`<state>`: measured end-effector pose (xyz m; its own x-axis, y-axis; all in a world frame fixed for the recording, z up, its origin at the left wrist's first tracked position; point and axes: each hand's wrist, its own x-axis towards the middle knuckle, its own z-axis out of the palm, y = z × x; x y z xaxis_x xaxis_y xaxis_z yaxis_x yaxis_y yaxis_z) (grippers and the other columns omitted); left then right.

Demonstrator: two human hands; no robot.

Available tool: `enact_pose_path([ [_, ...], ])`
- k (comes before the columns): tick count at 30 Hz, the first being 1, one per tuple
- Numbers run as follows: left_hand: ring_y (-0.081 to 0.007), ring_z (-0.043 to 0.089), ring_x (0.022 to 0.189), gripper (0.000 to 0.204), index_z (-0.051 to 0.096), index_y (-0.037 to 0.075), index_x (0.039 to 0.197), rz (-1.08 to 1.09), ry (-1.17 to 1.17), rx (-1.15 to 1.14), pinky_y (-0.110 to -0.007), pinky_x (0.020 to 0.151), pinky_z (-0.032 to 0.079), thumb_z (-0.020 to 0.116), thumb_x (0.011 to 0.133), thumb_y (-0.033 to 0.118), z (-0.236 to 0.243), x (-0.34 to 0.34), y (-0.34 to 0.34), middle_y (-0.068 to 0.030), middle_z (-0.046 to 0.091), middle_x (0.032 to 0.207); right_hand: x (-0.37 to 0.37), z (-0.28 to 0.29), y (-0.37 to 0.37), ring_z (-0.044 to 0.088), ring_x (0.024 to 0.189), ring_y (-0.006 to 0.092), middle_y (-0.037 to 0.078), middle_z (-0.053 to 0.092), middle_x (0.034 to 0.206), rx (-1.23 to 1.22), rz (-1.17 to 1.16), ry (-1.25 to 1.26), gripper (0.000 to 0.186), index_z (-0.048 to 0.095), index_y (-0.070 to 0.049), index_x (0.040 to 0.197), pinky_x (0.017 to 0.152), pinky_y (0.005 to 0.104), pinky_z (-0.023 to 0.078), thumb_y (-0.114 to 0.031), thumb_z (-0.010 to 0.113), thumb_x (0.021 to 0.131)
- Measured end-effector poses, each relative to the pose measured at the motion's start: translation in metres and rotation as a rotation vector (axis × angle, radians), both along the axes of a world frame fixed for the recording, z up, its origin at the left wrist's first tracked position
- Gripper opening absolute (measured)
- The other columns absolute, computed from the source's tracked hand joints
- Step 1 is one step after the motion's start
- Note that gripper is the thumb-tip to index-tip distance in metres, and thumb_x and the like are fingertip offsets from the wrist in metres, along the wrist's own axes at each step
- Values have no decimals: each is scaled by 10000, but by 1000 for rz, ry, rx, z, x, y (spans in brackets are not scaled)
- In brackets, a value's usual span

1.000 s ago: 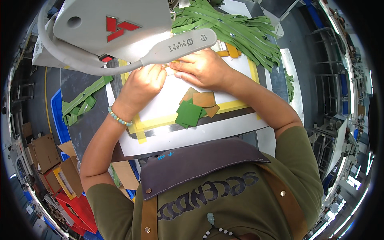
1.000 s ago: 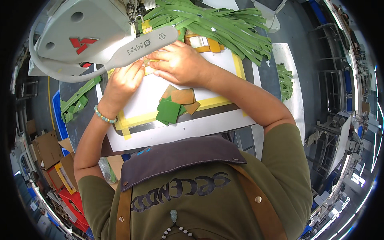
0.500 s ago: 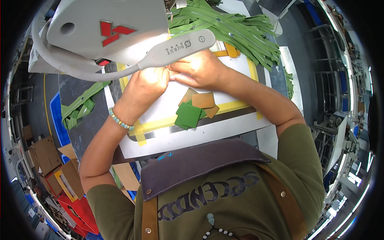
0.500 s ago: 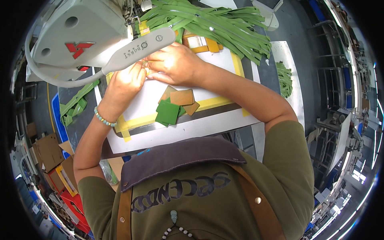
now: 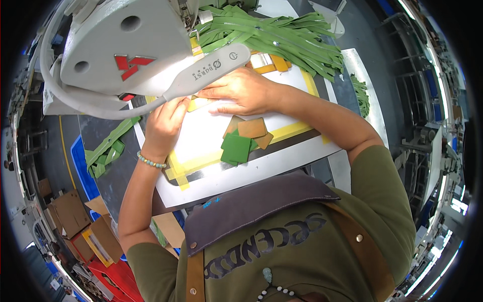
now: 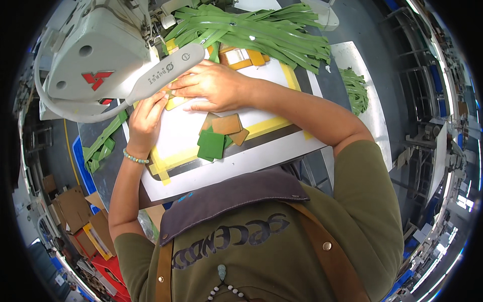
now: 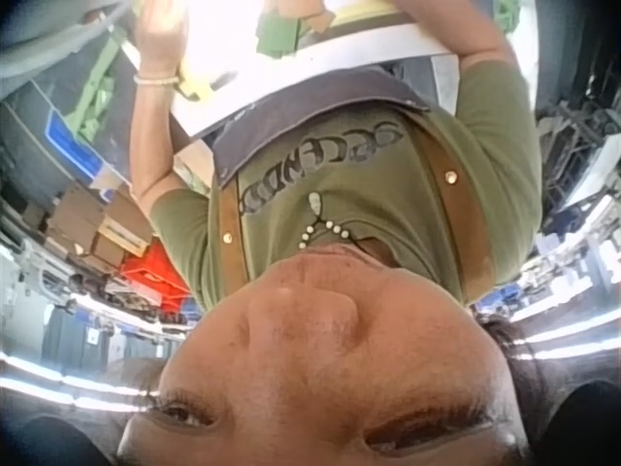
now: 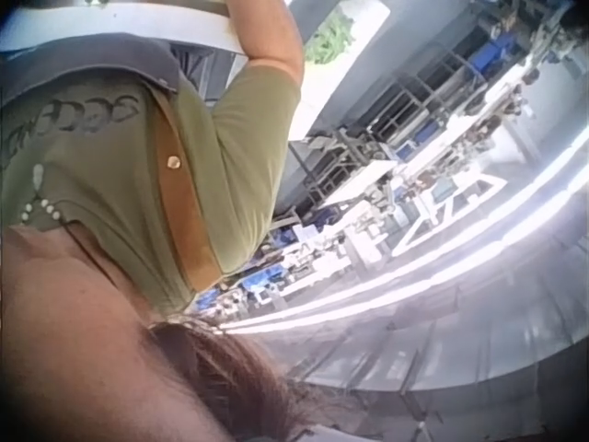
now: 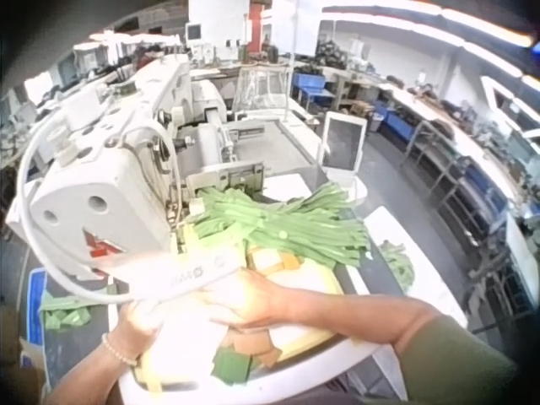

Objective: Using an industrial sewing machine to sew together small strips of green and brown leather.

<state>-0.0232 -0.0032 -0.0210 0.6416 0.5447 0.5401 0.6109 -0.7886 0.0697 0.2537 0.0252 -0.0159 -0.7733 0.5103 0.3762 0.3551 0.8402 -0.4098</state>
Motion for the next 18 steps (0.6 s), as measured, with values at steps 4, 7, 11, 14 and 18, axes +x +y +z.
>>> enact_pose_path([
  [4, -283, 722, 1012, 248, 766, -4, 1091, -35, 1, 9, -375, 867, 593, 747, 845, 14, -2, 1, 4, -114, 748, 1145, -3, 2, 4, 554, 1368, 286, 74, 693, 1410, 0, 10, 43, 465, 777, -56, 1232, 1161, 457, 402, -434, 717, 969],
  [7, -287, 721, 1014, 249, 767, -3, 1087, -50, 16, -9, -392, 889, 586, 748, 839, 16, 0, 5, 4, -112, 750, 1133, -7, 6, 5, 719, 1058, 334, 105, 774, 1125, 138, 15, 145, 431, 790, -21, 1150, 931, 440, 564, -379, 790, 911],
  [11, -317, 721, 1051, 235, 729, -15, 1021, -88, 25, -31, -396, 897, 597, 748, 795, -76, 7, 18, 6, -127, 735, 1088, -8, 1, 5, 721, 1041, 333, 105, 772, 1116, 217, 4, 238, 447, 787, -26, 1137, 920, 448, 571, -394, 809, 885],
  [14, -331, 715, 1069, 266, 706, -16, 1058, -85, 38, -37, -411, 923, 588, 738, 803, -86, 6, 18, 8, -135, 721, 1130, -6, -2, 4, 615, 1208, 268, 46, 728, 1157, 169, 2, 132, 455, 782, -77, 1078, 1067, 445, 455, -497, 763, 903],
  [18, -340, 708, 1096, 325, 705, -26, 1153, -55, 11, -32, -425, 957, 581, 708, 839, -106, 3, 17, 4, -153, 713, 1210, -9, -6, -1, 610, 1236, 272, 54, 720, 1186, 256, -20, 132, 462, 763, -74, 1131, 1057, 440, 460, -491, 736, 935],
])
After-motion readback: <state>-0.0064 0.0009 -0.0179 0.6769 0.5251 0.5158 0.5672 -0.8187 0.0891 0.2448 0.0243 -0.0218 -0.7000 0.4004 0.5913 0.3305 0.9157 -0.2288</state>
